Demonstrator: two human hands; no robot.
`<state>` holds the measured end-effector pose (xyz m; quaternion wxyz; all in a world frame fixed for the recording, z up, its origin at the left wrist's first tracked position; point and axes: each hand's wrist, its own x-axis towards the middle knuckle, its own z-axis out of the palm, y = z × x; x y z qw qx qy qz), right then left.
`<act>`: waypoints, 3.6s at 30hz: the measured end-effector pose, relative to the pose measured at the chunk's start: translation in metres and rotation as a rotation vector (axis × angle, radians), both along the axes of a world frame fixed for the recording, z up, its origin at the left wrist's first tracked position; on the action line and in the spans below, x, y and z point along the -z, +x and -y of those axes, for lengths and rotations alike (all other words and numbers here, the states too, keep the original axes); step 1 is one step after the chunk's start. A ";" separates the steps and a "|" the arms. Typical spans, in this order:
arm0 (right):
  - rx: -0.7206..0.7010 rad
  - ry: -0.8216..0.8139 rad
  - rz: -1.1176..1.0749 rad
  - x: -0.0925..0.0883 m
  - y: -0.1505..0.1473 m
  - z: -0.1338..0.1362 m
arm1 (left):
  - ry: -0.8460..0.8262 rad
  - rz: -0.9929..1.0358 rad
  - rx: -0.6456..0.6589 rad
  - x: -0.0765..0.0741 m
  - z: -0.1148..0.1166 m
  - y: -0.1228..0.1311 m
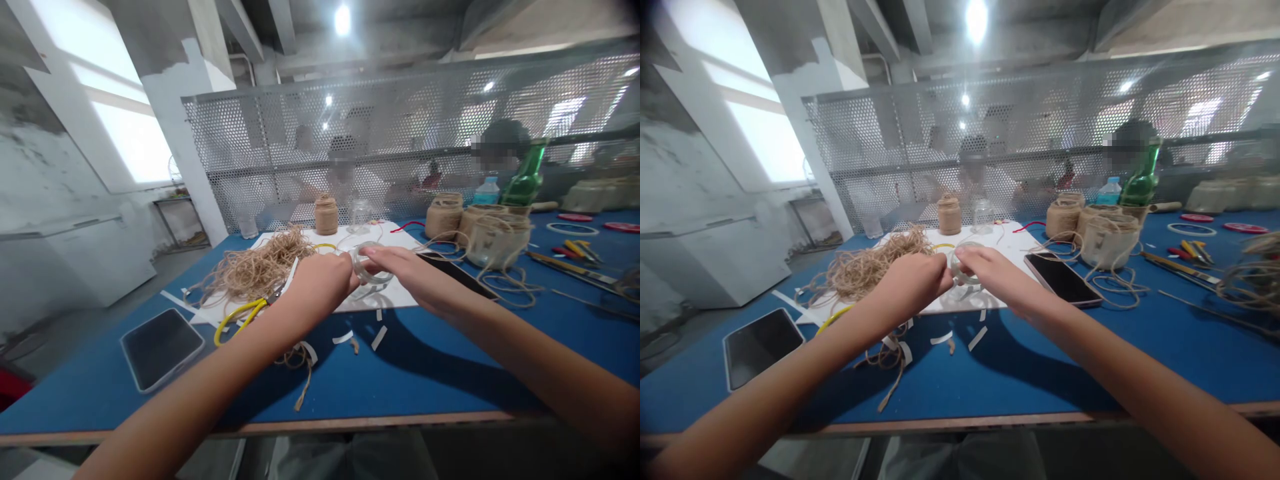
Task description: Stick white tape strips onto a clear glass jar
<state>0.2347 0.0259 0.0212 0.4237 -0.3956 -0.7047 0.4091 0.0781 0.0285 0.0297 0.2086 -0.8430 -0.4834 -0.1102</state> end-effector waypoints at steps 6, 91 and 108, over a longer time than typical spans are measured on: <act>-0.003 0.009 -0.023 0.001 0.000 -0.003 | -0.001 0.013 0.016 0.000 0.000 0.000; 0.054 0.062 0.011 0.001 -0.001 -0.002 | 0.168 0.021 0.077 0.012 -0.004 -0.001; 0.020 0.040 -0.032 0.000 0.001 -0.004 | -0.083 0.363 0.149 0.009 -0.011 -0.012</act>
